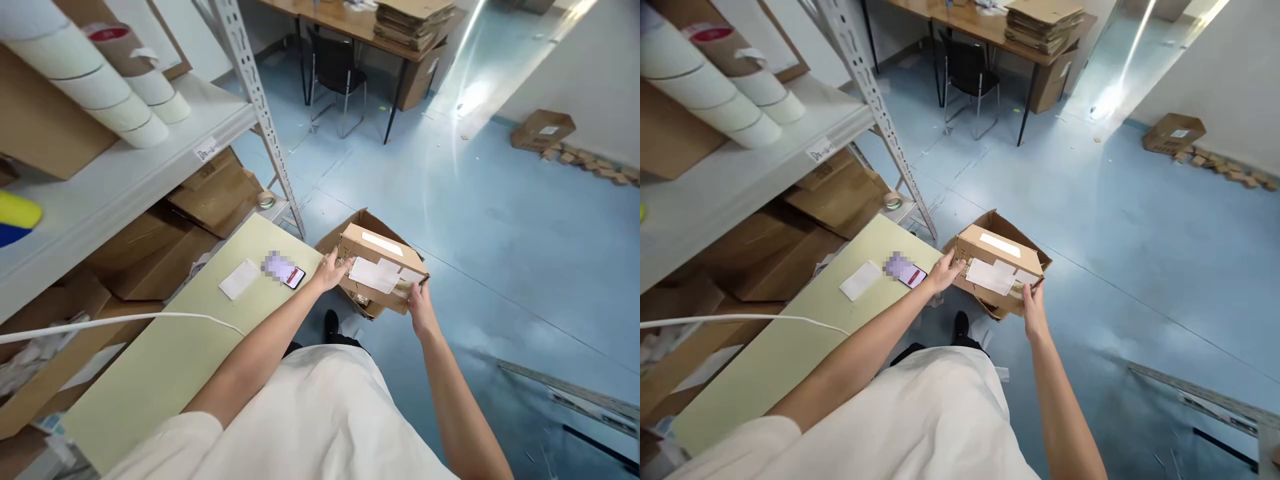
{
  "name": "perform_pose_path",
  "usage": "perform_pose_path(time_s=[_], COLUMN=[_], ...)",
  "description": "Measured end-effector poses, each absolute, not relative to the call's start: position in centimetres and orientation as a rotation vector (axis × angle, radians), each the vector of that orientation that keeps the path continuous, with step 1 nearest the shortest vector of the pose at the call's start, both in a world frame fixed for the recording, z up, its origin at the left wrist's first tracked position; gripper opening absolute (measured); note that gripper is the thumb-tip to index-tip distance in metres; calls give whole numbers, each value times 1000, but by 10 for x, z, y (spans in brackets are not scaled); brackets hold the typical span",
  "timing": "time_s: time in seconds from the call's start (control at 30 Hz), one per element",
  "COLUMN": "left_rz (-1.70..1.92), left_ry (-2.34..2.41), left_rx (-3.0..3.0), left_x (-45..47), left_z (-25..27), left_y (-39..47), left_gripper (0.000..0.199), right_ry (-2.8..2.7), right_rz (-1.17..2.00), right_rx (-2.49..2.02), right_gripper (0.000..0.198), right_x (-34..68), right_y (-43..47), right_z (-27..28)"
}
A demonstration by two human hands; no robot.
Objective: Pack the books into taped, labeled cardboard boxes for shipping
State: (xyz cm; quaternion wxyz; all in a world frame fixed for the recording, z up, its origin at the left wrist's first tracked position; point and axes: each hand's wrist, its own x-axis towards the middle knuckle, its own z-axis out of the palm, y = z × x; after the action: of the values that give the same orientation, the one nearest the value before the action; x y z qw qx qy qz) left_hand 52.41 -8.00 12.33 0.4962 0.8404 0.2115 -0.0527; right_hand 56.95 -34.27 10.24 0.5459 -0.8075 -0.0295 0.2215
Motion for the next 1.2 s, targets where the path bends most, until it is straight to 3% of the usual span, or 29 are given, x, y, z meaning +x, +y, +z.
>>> perform_pose_path(time_s=[0.17,0.27,0.53,0.9,1.2], left_rz=[-203,-166,169,685,942], left_ry=[548,558,829,1390,1665], left_rx=[1828,1711,1537,1169,829], left_x=[541,516,366,132,67], left_z=[98,93,110,114,113], left_y=[-93,-86,-49,-83,-141], left_gripper=[73,69,41,39,35], right_ry=[216,281,-172,-1390,-2172], right_rz=[627,631,665,1099,1320], right_rx=[-1895,-1916,-1975,-1757,-1298], right_gripper=[89,99,78,51,41], right_x=[574,567,546,391,267], right_y=[-352,-351,-274,-79,-30], right_z=[91,89,104,148,152])
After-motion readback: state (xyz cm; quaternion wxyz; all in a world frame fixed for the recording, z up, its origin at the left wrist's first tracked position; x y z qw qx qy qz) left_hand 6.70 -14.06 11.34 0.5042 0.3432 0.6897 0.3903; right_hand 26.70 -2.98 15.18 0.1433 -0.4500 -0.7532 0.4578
